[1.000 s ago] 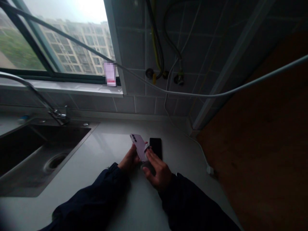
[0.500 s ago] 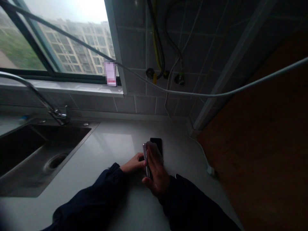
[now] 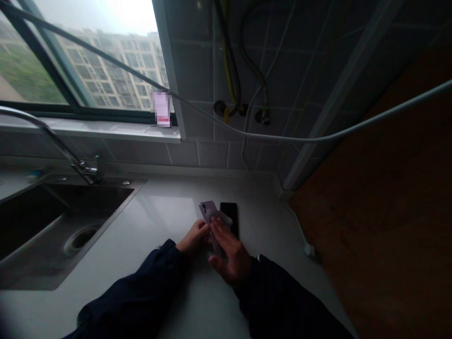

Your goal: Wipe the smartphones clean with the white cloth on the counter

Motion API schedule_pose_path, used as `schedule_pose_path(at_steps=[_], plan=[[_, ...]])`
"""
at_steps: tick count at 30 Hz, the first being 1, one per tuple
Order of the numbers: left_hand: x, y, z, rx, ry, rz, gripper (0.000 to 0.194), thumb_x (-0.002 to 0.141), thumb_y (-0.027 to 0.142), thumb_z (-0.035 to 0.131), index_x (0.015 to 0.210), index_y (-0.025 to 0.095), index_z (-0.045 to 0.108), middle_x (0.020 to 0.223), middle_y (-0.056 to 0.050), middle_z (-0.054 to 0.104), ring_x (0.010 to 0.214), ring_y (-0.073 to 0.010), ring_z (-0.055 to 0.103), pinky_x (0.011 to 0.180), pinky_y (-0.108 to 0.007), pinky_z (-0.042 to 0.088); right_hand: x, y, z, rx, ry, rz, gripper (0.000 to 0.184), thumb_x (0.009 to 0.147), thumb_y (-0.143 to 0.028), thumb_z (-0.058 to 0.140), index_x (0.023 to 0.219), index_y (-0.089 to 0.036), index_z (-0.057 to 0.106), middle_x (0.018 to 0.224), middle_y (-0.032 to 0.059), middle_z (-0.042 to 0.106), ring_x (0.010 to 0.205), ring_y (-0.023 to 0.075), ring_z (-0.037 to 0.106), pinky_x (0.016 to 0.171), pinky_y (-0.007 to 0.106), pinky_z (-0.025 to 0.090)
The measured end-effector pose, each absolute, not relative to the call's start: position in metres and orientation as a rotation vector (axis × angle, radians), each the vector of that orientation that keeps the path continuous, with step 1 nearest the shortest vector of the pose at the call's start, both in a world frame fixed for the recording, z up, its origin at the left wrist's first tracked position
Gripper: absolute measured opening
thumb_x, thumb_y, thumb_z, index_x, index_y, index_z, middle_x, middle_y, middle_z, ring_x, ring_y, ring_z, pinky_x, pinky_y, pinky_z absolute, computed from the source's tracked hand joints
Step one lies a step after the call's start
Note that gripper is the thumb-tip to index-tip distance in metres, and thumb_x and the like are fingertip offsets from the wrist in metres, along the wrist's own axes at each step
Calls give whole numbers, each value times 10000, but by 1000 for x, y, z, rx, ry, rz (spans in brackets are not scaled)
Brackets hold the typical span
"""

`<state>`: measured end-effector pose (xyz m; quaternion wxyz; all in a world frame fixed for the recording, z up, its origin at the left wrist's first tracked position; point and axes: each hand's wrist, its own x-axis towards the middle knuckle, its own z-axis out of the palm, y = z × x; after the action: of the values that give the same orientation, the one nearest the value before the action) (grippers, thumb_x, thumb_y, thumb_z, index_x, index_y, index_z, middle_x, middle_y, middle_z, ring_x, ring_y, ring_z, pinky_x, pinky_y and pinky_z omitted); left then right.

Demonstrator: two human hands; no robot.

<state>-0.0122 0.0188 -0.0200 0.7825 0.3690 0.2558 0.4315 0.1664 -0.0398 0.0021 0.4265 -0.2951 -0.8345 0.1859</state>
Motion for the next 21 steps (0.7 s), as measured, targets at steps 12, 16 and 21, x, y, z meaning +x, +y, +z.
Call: schedule_pose_path(at_steps=[12,16,21], plan=[[-10,19,-29,1017,592,958,744,662,714,803,1111,129,703,947,-101,733,743,-197,696,660,-288,548,169,-38,2,-744,-2052,422,529,1074,-367,436,1592,-275,378,1608,73,455,1483,252,437,1219,441,399],[-8,13,-22,1147,539,814,607,533,528,951,900,85,755,835,-78,731,764,-206,678,694,-279,530,162,-42,-1,-774,-2076,383,919,987,-713,383,1658,-144,120,1721,135,140,1576,361,164,1258,564,260],[-8,12,-18,1090,610,925,659,581,590,910,1000,108,749,927,-85,739,800,-204,692,685,-266,538,164,-39,-2,-747,-2066,370,719,1031,-465,491,1646,-203,225,1688,98,283,1549,314,292,1245,512,335]])
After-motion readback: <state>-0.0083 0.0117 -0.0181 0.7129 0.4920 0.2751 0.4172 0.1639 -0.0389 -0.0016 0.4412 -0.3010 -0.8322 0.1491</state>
